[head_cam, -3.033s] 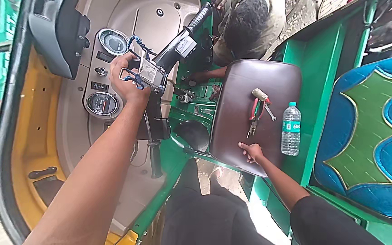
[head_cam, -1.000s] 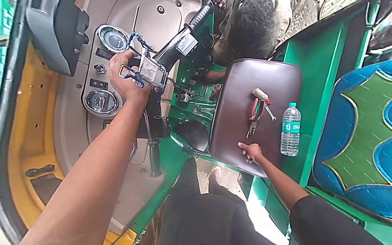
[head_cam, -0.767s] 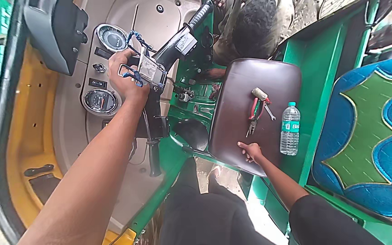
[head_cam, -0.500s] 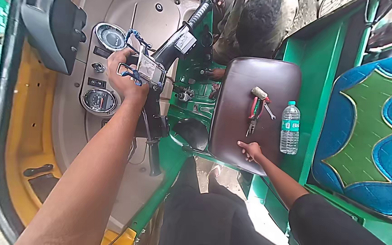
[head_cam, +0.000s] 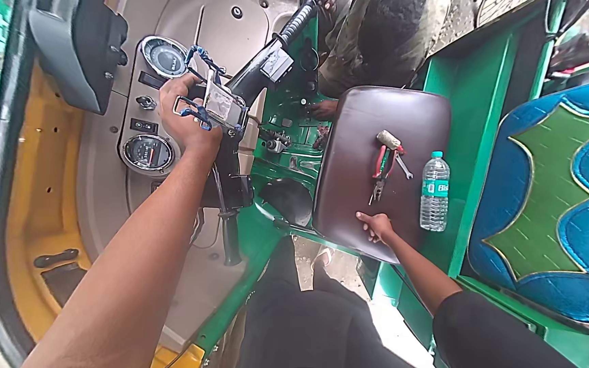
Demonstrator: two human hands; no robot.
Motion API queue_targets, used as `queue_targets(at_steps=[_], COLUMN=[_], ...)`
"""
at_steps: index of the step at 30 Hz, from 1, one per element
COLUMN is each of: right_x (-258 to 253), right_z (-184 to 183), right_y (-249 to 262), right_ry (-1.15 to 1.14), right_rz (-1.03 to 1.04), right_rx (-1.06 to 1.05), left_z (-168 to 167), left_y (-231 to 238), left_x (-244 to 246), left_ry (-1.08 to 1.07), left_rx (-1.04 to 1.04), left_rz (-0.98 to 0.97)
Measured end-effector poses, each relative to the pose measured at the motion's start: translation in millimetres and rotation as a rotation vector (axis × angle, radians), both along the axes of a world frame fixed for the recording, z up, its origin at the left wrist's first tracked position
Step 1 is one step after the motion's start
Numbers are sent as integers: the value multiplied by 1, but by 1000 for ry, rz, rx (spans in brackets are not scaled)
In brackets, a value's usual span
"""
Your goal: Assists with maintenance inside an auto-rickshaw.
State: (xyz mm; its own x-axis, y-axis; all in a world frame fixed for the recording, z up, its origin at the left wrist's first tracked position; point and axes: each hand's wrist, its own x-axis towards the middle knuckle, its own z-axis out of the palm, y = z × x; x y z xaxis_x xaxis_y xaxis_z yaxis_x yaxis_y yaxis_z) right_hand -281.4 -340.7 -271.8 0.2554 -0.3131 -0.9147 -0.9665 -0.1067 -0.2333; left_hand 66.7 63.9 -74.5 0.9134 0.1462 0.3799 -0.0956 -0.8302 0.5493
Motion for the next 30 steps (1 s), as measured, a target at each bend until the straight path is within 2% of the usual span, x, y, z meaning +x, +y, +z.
queue_targets(at_steps=[11, 17, 20, 24, 30], right_x=[0, 2, 2, -1, 0], right_z=[0, 2, 2, 0, -1], right_y=[0, 1, 1, 1, 0], right_ry=[8, 12, 10, 7, 6], right_rz=[5, 7, 10, 7, 9], right_rx=[-9, -7, -16, -16, -13], left_z=[3, 31, 27, 5, 4], left_y=[-3, -18, -16, -1, -2], left_x=[-2, -14, -12, -4, -2], left_ry=[-8, 92, 103, 18, 14], left_rx=[-18, -47, -30, -23, -31], left_rz=[-15, 47, 33, -5, -9])
